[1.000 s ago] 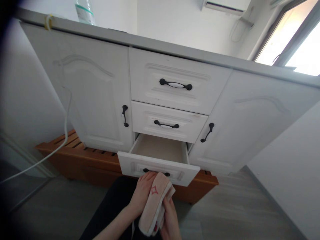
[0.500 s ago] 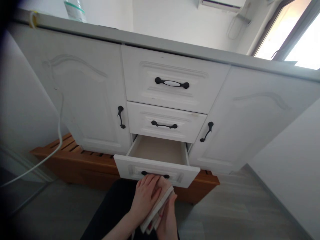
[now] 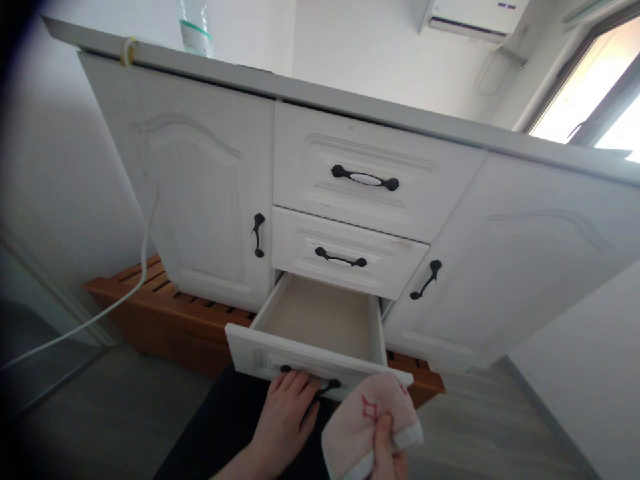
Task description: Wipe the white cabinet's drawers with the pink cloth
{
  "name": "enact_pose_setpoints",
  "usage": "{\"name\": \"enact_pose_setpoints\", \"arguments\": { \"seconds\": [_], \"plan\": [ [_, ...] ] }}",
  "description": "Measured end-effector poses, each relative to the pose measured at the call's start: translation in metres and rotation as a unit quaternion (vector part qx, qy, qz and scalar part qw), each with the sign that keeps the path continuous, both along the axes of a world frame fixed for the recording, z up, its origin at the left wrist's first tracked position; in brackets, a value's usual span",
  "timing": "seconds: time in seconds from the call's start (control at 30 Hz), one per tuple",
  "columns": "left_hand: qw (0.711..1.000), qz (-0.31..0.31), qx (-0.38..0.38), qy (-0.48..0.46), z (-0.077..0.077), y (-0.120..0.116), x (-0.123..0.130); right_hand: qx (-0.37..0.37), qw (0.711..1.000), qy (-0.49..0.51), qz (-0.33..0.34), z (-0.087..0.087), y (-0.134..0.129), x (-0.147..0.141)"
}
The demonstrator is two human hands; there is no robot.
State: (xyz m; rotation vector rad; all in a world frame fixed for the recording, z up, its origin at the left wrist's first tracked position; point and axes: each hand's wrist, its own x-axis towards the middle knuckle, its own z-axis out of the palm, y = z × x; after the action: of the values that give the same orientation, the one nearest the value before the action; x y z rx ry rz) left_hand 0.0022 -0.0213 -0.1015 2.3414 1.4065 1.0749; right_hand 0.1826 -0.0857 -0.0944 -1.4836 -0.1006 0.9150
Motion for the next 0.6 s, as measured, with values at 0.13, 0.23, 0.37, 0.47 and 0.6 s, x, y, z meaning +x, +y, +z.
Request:
{"name": "enact_pose_setpoints", "arguments": {
  "seconds": [0.13,0.23,0.37,0.47,0.6],
  "plan": [
    [0.997,-0.006,0.077,-0.014,-0.013,-0.015,0.002,0.042,0.99,-0.138,-0.003,0.073,0.001,0.009],
    [0.994,-0.022,0.108,-0.009,-0.016,-0.02,-0.001,0.147,0.955,-0.237,0.104,0.124,0.04,-0.004],
    [0.991,-0.023,0.134,-0.012,-0.019,-0.019,-0.005,0.145,0.81,-0.395,0.408,0.135,0.126,-0.03],
    [0.975,-0.002,0.224,-0.002,-0.033,-0.011,-0.001,0.009,0.696,-0.448,0.56,0.105,0.193,-0.058],
    [0.931,0.067,0.359,-0.008,-0.059,0.003,0.01,-0.022,0.703,-0.494,0.511,0.068,0.27,-0.102]
  ]
}}
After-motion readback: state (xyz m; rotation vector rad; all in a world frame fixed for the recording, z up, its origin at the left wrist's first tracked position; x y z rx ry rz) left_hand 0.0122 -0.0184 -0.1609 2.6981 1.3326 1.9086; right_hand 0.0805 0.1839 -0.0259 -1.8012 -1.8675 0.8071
